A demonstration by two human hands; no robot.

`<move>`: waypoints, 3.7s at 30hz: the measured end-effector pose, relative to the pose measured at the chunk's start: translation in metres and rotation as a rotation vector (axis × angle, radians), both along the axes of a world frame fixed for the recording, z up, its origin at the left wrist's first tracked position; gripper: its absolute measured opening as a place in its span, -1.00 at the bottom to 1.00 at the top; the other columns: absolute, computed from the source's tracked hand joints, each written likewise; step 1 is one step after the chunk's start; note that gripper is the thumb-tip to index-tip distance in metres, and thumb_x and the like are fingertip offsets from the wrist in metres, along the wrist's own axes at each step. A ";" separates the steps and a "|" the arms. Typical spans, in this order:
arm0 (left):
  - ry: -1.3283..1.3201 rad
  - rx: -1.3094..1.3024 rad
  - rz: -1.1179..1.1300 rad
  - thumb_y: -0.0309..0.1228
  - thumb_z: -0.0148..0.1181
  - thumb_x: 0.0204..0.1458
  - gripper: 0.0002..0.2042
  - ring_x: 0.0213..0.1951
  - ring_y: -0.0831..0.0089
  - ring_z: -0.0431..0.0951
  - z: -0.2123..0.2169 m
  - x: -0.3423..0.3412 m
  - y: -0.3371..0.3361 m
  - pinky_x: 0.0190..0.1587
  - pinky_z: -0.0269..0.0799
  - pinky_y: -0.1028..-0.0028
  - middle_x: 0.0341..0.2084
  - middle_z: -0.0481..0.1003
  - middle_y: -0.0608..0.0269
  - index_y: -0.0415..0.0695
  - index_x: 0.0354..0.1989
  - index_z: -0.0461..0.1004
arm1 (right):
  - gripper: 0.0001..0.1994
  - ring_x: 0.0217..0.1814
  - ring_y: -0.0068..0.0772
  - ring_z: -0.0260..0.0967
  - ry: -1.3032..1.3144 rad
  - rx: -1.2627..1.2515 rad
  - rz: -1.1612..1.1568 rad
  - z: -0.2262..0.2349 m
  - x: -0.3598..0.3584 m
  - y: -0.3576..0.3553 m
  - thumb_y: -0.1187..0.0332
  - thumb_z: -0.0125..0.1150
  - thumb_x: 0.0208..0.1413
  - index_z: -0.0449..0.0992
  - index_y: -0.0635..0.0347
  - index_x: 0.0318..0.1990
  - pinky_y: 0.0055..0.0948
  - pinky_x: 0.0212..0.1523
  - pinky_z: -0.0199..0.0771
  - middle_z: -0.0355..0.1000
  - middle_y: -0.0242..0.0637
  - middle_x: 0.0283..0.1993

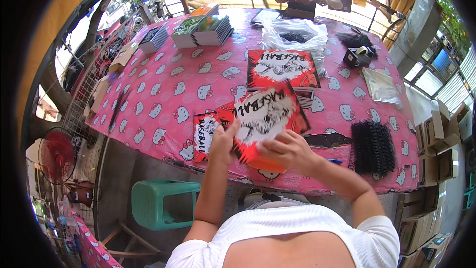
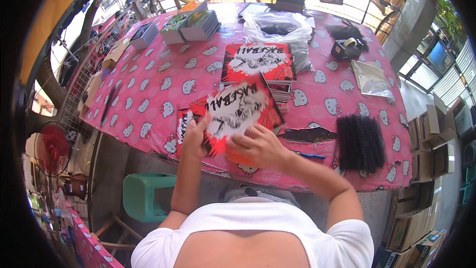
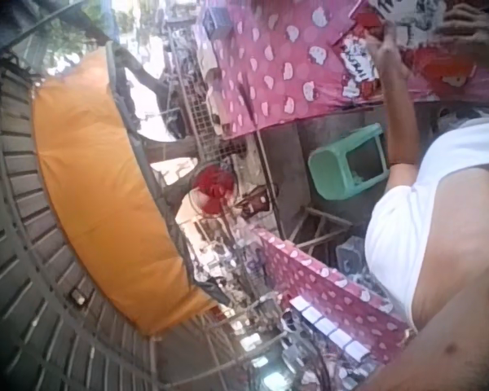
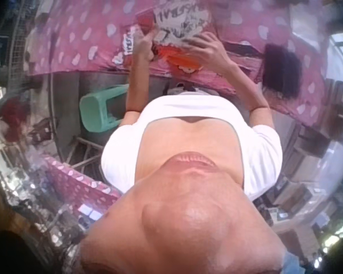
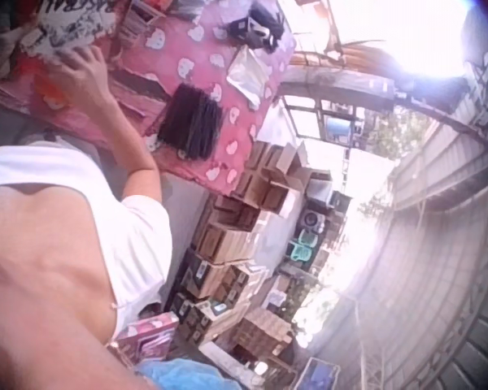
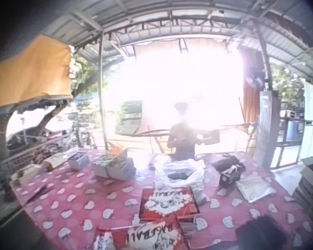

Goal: The person organizes stacks of notebooks on a table, moves several red notebooks from a box to the table, and trims the spiral binding of a notebook using shears.

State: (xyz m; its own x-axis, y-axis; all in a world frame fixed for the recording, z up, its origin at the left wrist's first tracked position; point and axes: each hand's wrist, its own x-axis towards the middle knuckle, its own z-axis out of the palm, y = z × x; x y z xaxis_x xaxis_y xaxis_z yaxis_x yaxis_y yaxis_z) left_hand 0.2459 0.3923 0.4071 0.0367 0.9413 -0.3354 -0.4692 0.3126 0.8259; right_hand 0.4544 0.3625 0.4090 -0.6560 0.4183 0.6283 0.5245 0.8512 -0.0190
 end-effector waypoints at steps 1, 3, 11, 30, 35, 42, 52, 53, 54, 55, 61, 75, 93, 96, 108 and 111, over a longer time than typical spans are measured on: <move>0.156 0.154 -0.006 -0.41 0.12 0.04 -0.83 -0.46 0.57 0.47 -0.006 -0.005 -0.004 -0.38 0.39 0.53 -0.49 0.47 0.36 -0.18 -0.23 0.37 | -0.66 -0.12 -0.31 0.32 0.110 -0.022 -0.115 0.004 0.006 -0.006 0.37 0.27 -0.27 0.49 0.06 -0.20 -0.34 -0.10 0.33 0.37 -0.35 -0.15; 0.459 0.466 -0.026 -0.43 0.13 0.03 -0.85 -0.46 0.62 0.44 -0.023 -0.019 -0.011 -0.39 0.36 0.55 -0.50 0.46 0.37 -0.19 -0.25 0.40 | -0.69 -0.09 -0.29 0.34 0.408 -0.036 -0.491 0.012 0.020 -0.017 0.37 0.33 -0.25 0.48 0.13 -0.25 -0.36 -0.08 0.34 0.39 -0.33 -0.12; 0.663 1.232 -0.345 -0.46 0.24 -0.09 -0.78 -0.32 0.48 0.49 0.013 -0.011 -0.011 -0.22 0.37 0.45 -0.40 0.52 0.22 -0.16 -0.22 0.46 | -0.80 -0.35 -0.37 0.37 0.769 -0.741 -0.377 -0.063 0.054 -0.060 0.57 0.25 -0.14 0.38 0.27 -0.32 -0.49 -0.33 0.37 0.38 -0.25 -0.34; 0.561 0.913 -0.227 -0.54 0.14 -0.02 -0.89 -0.23 0.41 0.51 -0.010 -0.011 -0.028 0.21 0.01 0.15 -0.37 0.50 0.24 -0.16 -0.31 0.40 | -0.80 -0.30 -0.09 0.30 0.641 -0.469 -0.321 -0.082 0.045 -0.072 0.68 0.02 -0.13 0.27 0.29 -0.30 -0.34 -0.34 0.35 0.27 -0.06 -0.34; 0.480 0.898 -0.136 -0.56 0.11 0.01 -0.91 -0.23 0.44 0.50 -0.011 -0.013 -0.026 0.21 0.01 0.19 -0.37 0.50 0.25 -0.20 -0.31 0.39 | -0.79 -0.39 -0.14 0.25 0.657 -0.398 -0.248 -0.071 0.037 -0.060 0.71 -0.01 -0.12 0.28 0.28 -0.29 -0.36 -0.38 0.29 0.26 -0.10 -0.38; 0.496 1.029 -0.177 -0.61 0.12 -0.02 -0.88 -0.25 0.47 0.48 -0.004 -0.004 -0.018 0.23 0.01 0.22 -0.37 0.48 0.22 -0.20 -0.30 0.39 | -0.88 -0.37 -0.23 0.26 0.795 -0.505 -0.322 -0.080 0.041 -0.055 0.68 0.00 -0.09 0.36 0.28 -0.39 -0.36 -0.33 0.29 0.29 -0.16 -0.43; 0.549 0.679 -0.109 -0.52 0.39 -0.30 -0.25 0.08 0.34 0.28 -0.069 -0.015 -0.015 0.22 0.06 0.25 0.00 0.31 0.14 -0.10 0.15 0.14 | -0.65 -0.17 0.03 0.26 0.467 -0.662 -0.536 -0.145 0.048 -0.067 0.58 0.13 -0.13 0.31 0.26 -0.10 -0.25 -0.20 0.33 0.28 -0.02 -0.17; 0.449 0.622 -0.085 -0.53 0.41 -0.35 -0.17 0.10 0.35 0.24 -0.085 -0.019 -0.016 0.21 0.08 0.26 0.04 0.27 0.15 -0.08 0.18 0.08 | -0.54 -0.09 0.02 0.23 0.472 -0.550 -0.539 -0.149 0.048 -0.071 0.54 0.17 -0.14 0.21 0.25 -0.01 -0.25 -0.12 0.32 0.23 -0.01 -0.08; 0.349 0.567 -0.061 -0.54 0.44 -0.41 -0.09 0.13 0.35 0.20 -0.103 -0.025 -0.020 0.19 0.10 0.28 0.08 0.22 0.16 -0.07 0.21 0.02 | -0.42 -0.01 0.02 0.20 0.475 -0.436 -0.546 -0.145 0.047 -0.072 0.50 0.21 -0.14 0.11 0.23 0.08 -0.25 -0.05 0.31 0.17 -0.01 0.00; 0.247 0.516 -0.043 -0.55 0.46 -0.46 -0.01 0.15 0.36 0.16 -0.114 -0.025 -0.021 0.18 0.13 0.29 0.12 0.17 0.17 -0.05 0.24 -0.04 | -0.39 0.03 0.01 0.19 0.548 -0.512 -0.507 -0.141 0.041 -0.072 0.49 0.24 -0.16 0.10 0.23 0.09 -0.25 -0.01 0.28 0.17 -0.01 0.02; 0.386 0.405 -0.192 -0.59 0.49 -0.63 0.18 0.16 0.39 0.14 -0.124 -0.006 -0.029 0.20 0.05 0.31 0.21 0.05 0.19 -0.07 0.30 -0.18 | -0.22 0.20 -0.06 0.14 0.745 -0.853 -0.274 -0.121 0.043 -0.074 0.44 0.40 -0.27 0.09 0.22 0.16 -0.28 0.18 0.16 0.14 -0.05 0.16; 1.440 1.191 -0.228 0.00 0.28 -0.22 -0.14 0.32 0.09 -0.22 0.008 0.074 -0.049 0.20 -0.55 -0.11 0.29 -0.12 0.06 0.01 0.27 0.00 | -0.78 -0.27 -0.04 0.42 0.018 -0.573 -1.351 -0.121 0.247 0.019 0.25 0.17 -0.04 0.45 0.24 -0.40 -0.20 -0.28 0.44 0.40 -0.06 -0.34; 1.072 1.264 -0.218 -0.38 0.30 -0.27 -0.86 -0.34 0.39 0.49 -0.031 0.105 -0.043 -0.10 0.19 0.30 -0.46 0.52 0.33 -0.03 -0.47 0.55 | -0.84 -0.50 -0.65 0.33 0.813 -0.905 -0.491 -0.030 0.077 -0.055 0.38 0.26 -0.07 0.54 0.32 -0.38 -0.59 -0.49 0.32 0.46 -0.33 -0.52; 1.092 1.227 -0.258 -0.33 0.32 -0.25 -0.85 -0.39 0.43 0.50 -0.030 0.103 -0.042 -0.11 0.20 0.32 -0.52 0.53 0.36 -0.02 -0.46 0.57 | -0.87 -0.47 -0.62 0.35 0.842 -0.895 -0.490 -0.030 0.089 -0.047 0.43 0.25 -0.08 0.54 0.31 -0.38 -0.59 -0.44 0.34 0.47 -0.27 -0.47; 1.039 1.228 -0.181 -0.31 0.30 -0.21 -0.88 -0.51 0.42 0.48 -0.028 0.101 -0.043 -0.16 0.23 0.34 -0.61 0.51 0.33 -0.05 -0.58 0.53 | -0.89 -0.40 -0.62 0.34 0.726 -0.895 -0.223 -0.028 0.088 -0.039 0.54 0.33 -0.21 0.56 0.29 -0.44 -0.62 -0.39 0.33 0.45 -0.32 -0.40; 0.988 1.193 -0.195 -0.30 0.31 -0.22 -0.87 -0.51 0.41 0.48 -0.033 0.100 -0.042 -0.15 0.23 0.34 -0.62 0.51 0.31 -0.05 -0.59 0.53 | -0.86 -0.37 -0.59 0.35 0.989 -1.330 -0.077 -0.037 0.097 -0.036 0.58 0.34 -0.23 0.57 0.33 -0.42 -0.59 -0.38 0.37 0.43 -0.34 -0.40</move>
State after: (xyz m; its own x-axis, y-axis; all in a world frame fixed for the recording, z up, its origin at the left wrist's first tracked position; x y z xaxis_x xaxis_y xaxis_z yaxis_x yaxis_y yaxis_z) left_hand 0.3458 0.3502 0.3739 0.4096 0.6782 0.6101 0.3578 -0.7346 0.5765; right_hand 0.5519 0.3260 0.3721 -0.2006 0.9789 -0.0380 -0.0945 -0.0580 -0.9938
